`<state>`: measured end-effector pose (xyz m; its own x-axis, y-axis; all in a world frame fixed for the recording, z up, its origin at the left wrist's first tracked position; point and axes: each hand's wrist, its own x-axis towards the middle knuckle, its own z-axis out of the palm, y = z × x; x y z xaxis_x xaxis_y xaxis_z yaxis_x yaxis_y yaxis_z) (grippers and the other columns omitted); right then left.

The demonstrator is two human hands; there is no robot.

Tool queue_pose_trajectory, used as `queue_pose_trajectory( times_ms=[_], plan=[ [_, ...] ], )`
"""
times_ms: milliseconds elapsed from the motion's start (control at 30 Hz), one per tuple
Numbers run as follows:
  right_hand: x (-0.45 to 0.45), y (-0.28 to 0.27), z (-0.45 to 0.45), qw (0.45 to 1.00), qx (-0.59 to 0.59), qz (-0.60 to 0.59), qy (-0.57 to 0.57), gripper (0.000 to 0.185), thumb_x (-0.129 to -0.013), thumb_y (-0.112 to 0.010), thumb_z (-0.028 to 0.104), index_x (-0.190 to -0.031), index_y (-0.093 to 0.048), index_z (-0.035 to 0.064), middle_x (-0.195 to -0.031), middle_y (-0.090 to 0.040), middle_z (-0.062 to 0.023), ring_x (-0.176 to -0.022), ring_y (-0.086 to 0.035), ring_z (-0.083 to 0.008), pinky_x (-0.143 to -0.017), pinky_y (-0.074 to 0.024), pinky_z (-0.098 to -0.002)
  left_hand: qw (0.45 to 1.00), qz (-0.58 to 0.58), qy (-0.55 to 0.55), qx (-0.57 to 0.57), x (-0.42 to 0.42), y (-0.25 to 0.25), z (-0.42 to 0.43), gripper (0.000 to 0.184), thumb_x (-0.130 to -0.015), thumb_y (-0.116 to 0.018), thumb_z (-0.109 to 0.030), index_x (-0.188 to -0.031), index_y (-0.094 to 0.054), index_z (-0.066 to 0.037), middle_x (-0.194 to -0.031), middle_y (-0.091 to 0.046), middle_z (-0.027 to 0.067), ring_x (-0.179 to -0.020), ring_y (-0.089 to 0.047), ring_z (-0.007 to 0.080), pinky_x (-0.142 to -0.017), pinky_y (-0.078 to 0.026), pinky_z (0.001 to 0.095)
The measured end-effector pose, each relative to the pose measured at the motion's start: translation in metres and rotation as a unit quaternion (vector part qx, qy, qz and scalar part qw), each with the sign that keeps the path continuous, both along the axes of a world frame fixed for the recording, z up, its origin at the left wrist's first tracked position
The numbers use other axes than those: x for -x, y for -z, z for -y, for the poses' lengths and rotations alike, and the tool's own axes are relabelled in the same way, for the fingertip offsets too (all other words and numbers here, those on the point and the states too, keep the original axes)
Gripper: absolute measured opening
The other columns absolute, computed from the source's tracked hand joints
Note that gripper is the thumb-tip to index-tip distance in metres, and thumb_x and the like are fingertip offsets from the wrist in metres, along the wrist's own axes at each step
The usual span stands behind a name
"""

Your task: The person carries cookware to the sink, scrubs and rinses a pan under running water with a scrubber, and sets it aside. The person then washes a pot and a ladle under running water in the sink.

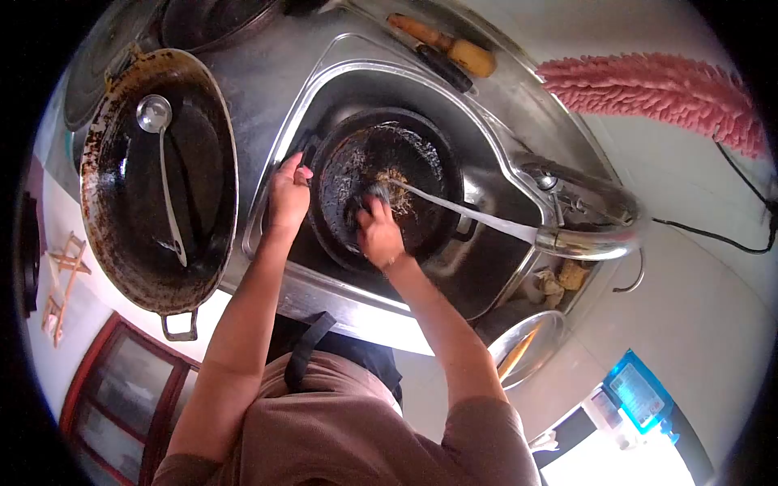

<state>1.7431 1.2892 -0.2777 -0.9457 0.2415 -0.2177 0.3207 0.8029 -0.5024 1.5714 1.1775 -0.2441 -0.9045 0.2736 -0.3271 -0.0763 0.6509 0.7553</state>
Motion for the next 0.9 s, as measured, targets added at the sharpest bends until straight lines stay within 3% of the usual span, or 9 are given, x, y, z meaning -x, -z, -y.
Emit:
queue_pose_trajectory(
  times_ms=[100,233,400,433,500,567,633,833,900],
  plan=[
    [0.032,0.026,-0.041,0.997,-0.041,0.021,0.067,0.021,-0.072,-0.050,0.006,-0.091,-0.055,0.0023,-0.114,-0.044,-0.0214,-0.104,-0.043,-0.0395,-0.088,-0.0408,-0.0430,1.000,-0.018,0.015,-0.019,0.000,0.005,0.003,0.033,-0.078,-0.045,-0.001,-0.109,-0.055,-0.002,-0.079,-0.061,0.0121,-0.074,-0.059,0.0257,-0.071,-0.046,0.0346],
    [-0.014,0.031,-0.040,0.978,-0.125,0.050,0.163,0.030,-0.064,-0.058,0.007,-0.094,-0.055,0.0035,-0.106,-0.048,-0.0218,-0.097,-0.045,-0.0399,-0.085,-0.0404,-0.0439,1.000,-0.022,0.020,0.001,0.000,0.004,0.001,0.032,-0.078,-0.045,0.000,-0.108,-0.055,-0.001,-0.077,-0.061,0.0120,-0.073,-0.058,0.0249,-0.070,-0.046,0.0343],
    [0.059,-0.005,0.010,0.988,0.064,-0.117,-0.079,0.020,-0.069,-0.054,0.007,-0.089,-0.056,0.0004,-0.109,-0.049,-0.0175,-0.100,-0.047,-0.0354,-0.088,-0.0398,-0.0396,0.999,-0.032,0.015,-0.009,-0.002,0.003,0.004,0.031,-0.078,-0.047,0.000,-0.107,-0.055,0.000,-0.077,-0.061,0.0135,-0.072,-0.059,0.0267,-0.069,-0.047,0.0348],
    [0.077,0.014,0.005,0.987,0.015,-0.132,-0.092,0.020,-0.072,-0.053,0.009,-0.089,-0.056,0.0010,-0.109,-0.050,-0.0175,-0.101,-0.047,-0.0351,-0.088,-0.0400,-0.0385,0.999,-0.034,0.022,-0.008,0.000,0.006,0.005,0.031,-0.078,-0.047,0.000,-0.107,-0.055,0.000,-0.078,-0.061,0.0138,-0.072,-0.059,0.0272,-0.069,-0.047,0.0349],
    [0.111,0.036,-0.035,0.985,0.131,-0.096,0.055,0.025,-0.080,-0.050,0.019,-0.097,-0.056,0.0017,-0.106,-0.052,-0.0187,-0.101,-0.048,-0.0330,-0.087,-0.0399,-0.0382,0.997,-0.072,0.034,-0.011,0.000,0.005,0.006,0.031,-0.077,-0.047,0.000,-0.107,-0.056,0.000,-0.076,-0.061,0.0138,-0.072,-0.059,0.0274,-0.068,-0.047,0.0349],
    [0.114,0.038,-0.080,0.988,0.041,-0.007,0.147,0.028,-0.083,-0.047,0.024,-0.101,-0.056,0.0050,-0.101,-0.054,-0.0180,-0.097,-0.049,-0.0346,-0.087,-0.0383,-0.0389,0.995,-0.091,0.042,-0.018,-0.001,0.005,0.006,0.031,-0.076,-0.047,0.001,-0.106,-0.056,0.000,-0.075,-0.061,0.0138,-0.071,-0.060,0.0279,-0.067,-0.047,0.0352],
    [0.078,0.037,-0.119,0.973,-0.224,0.041,-0.041,0.024,-0.080,-0.048,0.019,-0.100,-0.056,0.0093,-0.110,-0.049,-0.0110,-0.105,-0.045,-0.0278,-0.090,-0.0352,-0.0432,0.994,-0.096,0.045,-0.024,-0.001,0.006,0.007,0.031,-0.076,-0.046,0.001,-0.106,-0.056,0.000,-0.074,-0.061,0.0138,-0.070,-0.060,0.0278,-0.066,-0.047,0.0350],
    [-0.064,0.033,-0.074,0.927,-0.240,0.285,0.033,0.032,-0.084,-0.041,0.017,-0.112,-0.053,0.0065,-0.124,-0.040,-0.0153,-0.111,-0.039,-0.0318,-0.086,-0.0383,-0.0425,0.997,-0.055,0.018,-0.045,0.000,0.009,0.005,0.030,-0.078,-0.048,-0.001,-0.107,-0.056,-0.001,-0.075,-0.061,0.0140,-0.070,-0.059,0.0273,-0.067,-0.047,0.0349],
    [-0.060,-0.015,-0.022,0.893,-0.253,0.353,-0.118,0.033,-0.082,-0.042,0.022,-0.109,-0.053,0.0049,-0.116,-0.048,-0.0188,-0.116,-0.036,-0.0333,-0.098,-0.0279,-0.0423,0.999,-0.025,0.017,-0.035,0.000,0.006,0.005,0.028,-0.080,-0.048,-0.003,-0.107,-0.056,-0.001,-0.077,-0.062,0.0136,-0.073,-0.059,0.0269,-0.070,-0.046,0.0347]
  ],
)
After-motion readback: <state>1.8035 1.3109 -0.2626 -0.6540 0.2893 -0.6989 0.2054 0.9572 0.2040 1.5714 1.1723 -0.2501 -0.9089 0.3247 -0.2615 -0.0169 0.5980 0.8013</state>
